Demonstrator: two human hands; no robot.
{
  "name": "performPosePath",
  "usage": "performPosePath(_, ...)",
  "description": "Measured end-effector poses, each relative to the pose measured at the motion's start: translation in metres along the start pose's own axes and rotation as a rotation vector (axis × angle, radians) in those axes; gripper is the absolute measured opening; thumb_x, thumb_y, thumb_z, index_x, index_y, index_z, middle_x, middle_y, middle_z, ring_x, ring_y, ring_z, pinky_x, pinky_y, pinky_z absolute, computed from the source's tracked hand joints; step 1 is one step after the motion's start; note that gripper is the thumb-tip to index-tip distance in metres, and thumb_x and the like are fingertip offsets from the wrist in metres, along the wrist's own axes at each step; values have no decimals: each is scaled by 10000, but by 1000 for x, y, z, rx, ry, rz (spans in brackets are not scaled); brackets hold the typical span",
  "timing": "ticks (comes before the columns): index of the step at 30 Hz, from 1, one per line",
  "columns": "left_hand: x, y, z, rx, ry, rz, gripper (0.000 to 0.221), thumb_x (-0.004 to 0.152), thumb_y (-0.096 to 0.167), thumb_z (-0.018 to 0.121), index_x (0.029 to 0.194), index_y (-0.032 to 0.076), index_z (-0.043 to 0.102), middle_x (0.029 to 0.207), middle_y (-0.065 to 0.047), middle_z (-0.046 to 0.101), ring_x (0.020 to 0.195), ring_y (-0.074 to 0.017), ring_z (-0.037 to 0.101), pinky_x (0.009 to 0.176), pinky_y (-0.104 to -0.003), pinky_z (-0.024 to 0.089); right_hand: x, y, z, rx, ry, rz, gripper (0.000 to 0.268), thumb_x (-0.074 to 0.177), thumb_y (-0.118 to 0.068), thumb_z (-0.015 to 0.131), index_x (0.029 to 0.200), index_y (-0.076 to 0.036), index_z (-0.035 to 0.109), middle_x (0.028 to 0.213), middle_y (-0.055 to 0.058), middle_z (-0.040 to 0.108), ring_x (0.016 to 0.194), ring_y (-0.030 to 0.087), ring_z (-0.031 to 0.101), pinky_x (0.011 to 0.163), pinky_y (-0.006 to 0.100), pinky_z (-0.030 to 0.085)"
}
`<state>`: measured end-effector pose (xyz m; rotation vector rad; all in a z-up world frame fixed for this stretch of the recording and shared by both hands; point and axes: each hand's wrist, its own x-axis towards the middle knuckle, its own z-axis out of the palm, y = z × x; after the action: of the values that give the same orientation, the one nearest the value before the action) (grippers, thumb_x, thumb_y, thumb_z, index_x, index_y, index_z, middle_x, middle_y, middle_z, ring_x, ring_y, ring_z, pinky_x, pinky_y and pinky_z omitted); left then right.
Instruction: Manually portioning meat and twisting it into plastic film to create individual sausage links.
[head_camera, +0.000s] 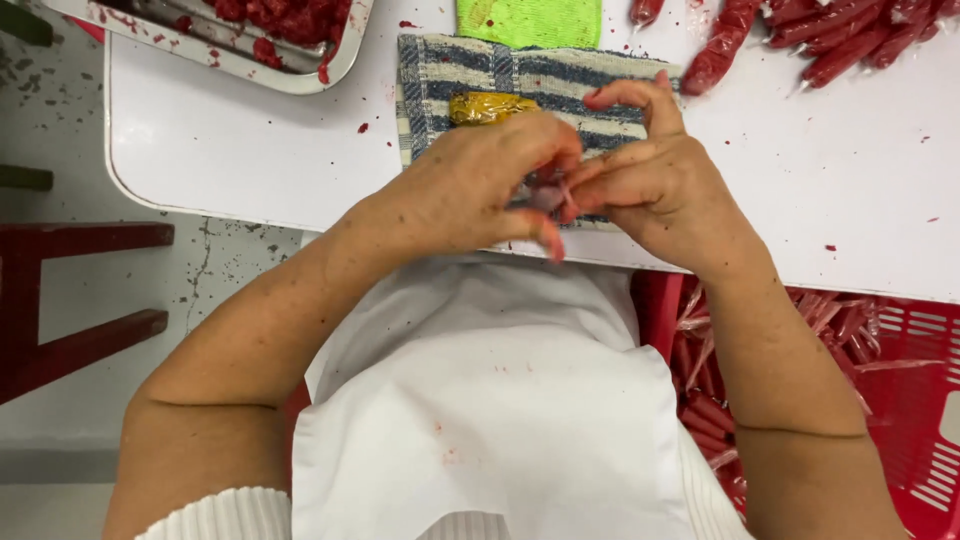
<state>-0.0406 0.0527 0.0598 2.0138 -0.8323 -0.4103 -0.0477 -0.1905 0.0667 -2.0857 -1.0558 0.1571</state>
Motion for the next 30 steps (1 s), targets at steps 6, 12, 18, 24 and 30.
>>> performPosePath(6,9,-28,21,205,164,454,462,900,366,862,974,70,515,1027,-127,471,840,-304,543,593,-453,499,5,14,-1,44,-64,-79,151,1015,-162,639,1107,-154,759,1099,-8,734,1376,435,385,1201,558,305)
performPosePath(12,-3,-35,61,128,476,449,374,1057,335,518,951,-24,530,1026,-158,468,887,-322,522,715,-431,498,-17,16,25,486,34,73,313,1011,-217,618,1279,-57,634,1299,54,658,1538,399,359,1342,577,295)
performPosePath(18,-22,-51,110,425,571,226,328,972,404,631,1155,132,633,1084,-86,615,900,-258,674,733,-364,557,-18,51,113,771,908,123,138,888,80,710,1011,134,681,1040,240,706,1030,401,705,901,451,596)
performPosePath(24,19,-49,90,-310,783,312,216,972,212,726,1174,137,743,993,-51,541,743,-178,586,665,-302,514,-25,64,117,655,930,68,546,877,2,796,1228,12,378,950,178,709,880,247,725,814,312,600)
performPosePath(30,26,-21,67,-684,489,411,66,949,12,679,975,31,736,1137,-115,628,432,-95,603,478,-233,539,-19,43,97,64,767,113,465,1067,-395,497,1219,3,684,1044,186,709,910,325,711,805,426,558)
